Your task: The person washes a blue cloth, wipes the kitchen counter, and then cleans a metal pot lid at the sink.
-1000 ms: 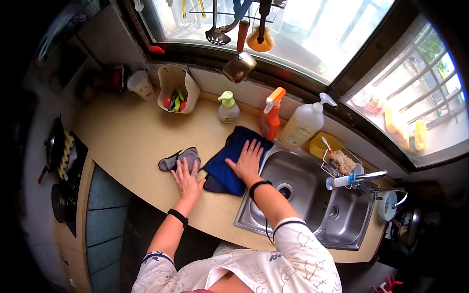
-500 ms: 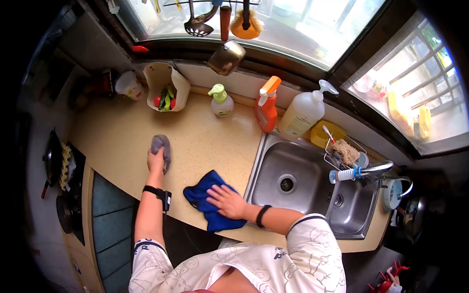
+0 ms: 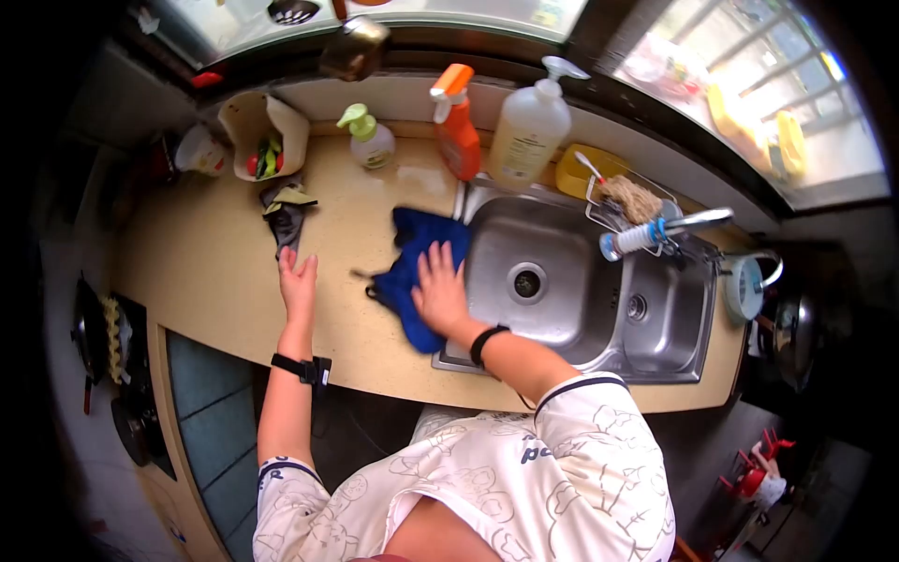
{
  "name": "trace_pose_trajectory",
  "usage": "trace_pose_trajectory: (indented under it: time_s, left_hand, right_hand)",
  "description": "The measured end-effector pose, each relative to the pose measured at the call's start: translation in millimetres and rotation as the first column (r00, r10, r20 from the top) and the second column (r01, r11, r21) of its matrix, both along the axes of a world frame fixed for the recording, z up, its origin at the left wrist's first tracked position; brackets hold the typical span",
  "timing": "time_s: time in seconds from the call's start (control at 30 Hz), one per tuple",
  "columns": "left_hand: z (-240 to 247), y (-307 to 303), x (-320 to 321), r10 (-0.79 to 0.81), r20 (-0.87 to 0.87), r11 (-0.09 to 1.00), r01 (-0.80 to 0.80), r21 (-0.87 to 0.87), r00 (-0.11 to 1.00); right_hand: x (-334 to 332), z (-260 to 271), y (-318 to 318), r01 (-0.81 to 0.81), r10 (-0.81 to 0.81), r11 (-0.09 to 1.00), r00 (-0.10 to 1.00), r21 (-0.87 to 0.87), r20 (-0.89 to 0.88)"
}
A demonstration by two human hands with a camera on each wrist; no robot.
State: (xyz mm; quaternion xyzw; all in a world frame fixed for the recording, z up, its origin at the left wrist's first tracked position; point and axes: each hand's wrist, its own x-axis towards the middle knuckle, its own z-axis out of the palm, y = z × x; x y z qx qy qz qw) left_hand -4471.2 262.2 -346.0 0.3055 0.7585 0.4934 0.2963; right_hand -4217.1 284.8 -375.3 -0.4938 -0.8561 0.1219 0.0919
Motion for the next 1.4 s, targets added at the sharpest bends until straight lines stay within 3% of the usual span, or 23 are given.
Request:
trace_pose_trajectory:
  time_s: [0.1,0.2,0.3,0.43,0.57,0.7,0.87,1.0,1.1,1.23,1.4]
  left_hand:
    - [-9,-8,24,-0.082,-0.009,0.997,0.082,-0.007,0.997]
    - [1,-16,52,-0.132,0.004,0.991,0.132,-0.013,0.991]
    - [3,-24,72,-0.155,0.025,0.988,0.155,0.003,0.988]
    - [7,-34,94,-0.172,-0.004,0.985,0.172,-0.032,0.985]
    - [15,-50,136,-0.175,0.024,0.984,0.175,-0.029,0.984]
    - [9,-65,187,-0.209,0.035,0.978,0.210,-0.014,0.977]
    - [10,-97,284,-0.298,0.074,0.955,0.297,0.021,0.952]
    - [18,-136,353,-0.264,0.097,0.965,0.263,0.025,0.960]
    - [10,-171,385,-0.226,0.130,0.974,0.227,0.006,0.965]
    - [10,-199,426,-0.158,0.161,0.983,0.171,-0.067,0.974]
    - [15,-192,479,-0.160,0.147,0.975,0.179,-0.130,0.976]
  right_hand:
    - [26,12,-71,-0.238,0.234,0.957,0.971,-0.164,-0.045]
    - [68,9,-112,-0.548,0.536,0.823,0.836,-0.148,-0.116]
    - [125,11,-125,-0.572,0.567,0.808,0.820,-0.143,-0.079]
    - [218,11,-136,-0.279,0.291,0.948,0.955,-0.152,0.062]
    - [322,6,-156,-0.039,0.049,0.997,0.986,-0.066,0.160]
    - [424,7,-174,0.047,-0.051,0.999,0.963,0.019,0.266]
    - [535,-3,-189,0.329,-0.356,0.934,0.885,0.138,0.301]
    - [628,-9,-187,0.376,-0.430,0.898,0.859,0.227,0.279]
    - [632,-17,-181,0.393,-0.435,0.897,0.866,0.202,0.246]
    - [586,5,-176,0.211,-0.216,0.975,0.974,0.070,0.072]
    - [594,-8,-179,0.061,-0.046,0.977,0.996,0.204,-0.080]
